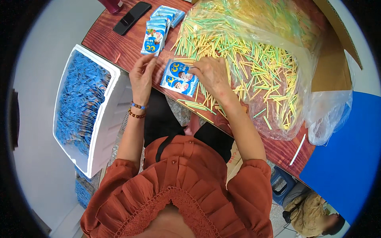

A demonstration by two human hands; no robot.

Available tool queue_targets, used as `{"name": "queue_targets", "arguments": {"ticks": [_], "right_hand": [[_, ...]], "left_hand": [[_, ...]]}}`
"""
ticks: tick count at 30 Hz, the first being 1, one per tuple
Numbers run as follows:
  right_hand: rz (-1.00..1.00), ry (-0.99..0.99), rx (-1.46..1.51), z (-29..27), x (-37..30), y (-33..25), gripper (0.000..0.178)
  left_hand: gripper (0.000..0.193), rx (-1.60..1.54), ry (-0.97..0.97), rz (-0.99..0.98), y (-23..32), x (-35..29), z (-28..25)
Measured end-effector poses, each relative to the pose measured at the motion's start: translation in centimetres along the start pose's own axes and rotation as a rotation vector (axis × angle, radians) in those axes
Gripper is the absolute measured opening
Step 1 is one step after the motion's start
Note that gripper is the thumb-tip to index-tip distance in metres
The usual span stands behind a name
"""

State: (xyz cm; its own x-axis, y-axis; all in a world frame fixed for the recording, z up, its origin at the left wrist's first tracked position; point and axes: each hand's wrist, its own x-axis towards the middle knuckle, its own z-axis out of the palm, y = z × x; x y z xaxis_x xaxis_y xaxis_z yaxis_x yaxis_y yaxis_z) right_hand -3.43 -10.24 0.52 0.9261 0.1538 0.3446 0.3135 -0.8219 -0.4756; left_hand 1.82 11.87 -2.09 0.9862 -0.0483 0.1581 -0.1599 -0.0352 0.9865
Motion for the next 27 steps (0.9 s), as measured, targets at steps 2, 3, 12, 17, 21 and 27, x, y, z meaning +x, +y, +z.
{"name": "queue_targets", "arguments": {"ticks": [2, 3, 12, 17, 21, 27], "right_hand": [[-0.046, 0.069, 0.024, -0.5, 0.3, 0.2, 0.016], [-0.043, 0.074, 0.022, -0.9, 0.3, 0.1, 0.016], [0.508, -0.075, 1.051, -2.8, -1.9, -0.1, 0.009], [0.609, 0.111, 1.126, -1.9, -3.4, 0.2, 0.01], [0.633, 0.201, 1.049, -1.5, -4.0, -0.4, 0.01], [0.565, 0.248, 0.952, -2.3, -4.1, -1.5, 0.015]], "left_hand": [[0.028, -0.028, -0.098, 0.0, 0.6, -0.3, 1.1], [0.028, -0.028, -0.103, 0.003, 1.2, -0.5, 1.8], [0.013, -0.426, -0.296, -0.266, 4.0, -1.4, 5.7], [0.013, -0.577, -0.186, -0.473, 3.9, -2.8, 6.8], [0.013, -0.598, -0.105, -0.455, 3.5, -3.5, 7.4], [0.015, -0.634, -0.076, -0.426, 3.1, -4.0, 7.7]]}}
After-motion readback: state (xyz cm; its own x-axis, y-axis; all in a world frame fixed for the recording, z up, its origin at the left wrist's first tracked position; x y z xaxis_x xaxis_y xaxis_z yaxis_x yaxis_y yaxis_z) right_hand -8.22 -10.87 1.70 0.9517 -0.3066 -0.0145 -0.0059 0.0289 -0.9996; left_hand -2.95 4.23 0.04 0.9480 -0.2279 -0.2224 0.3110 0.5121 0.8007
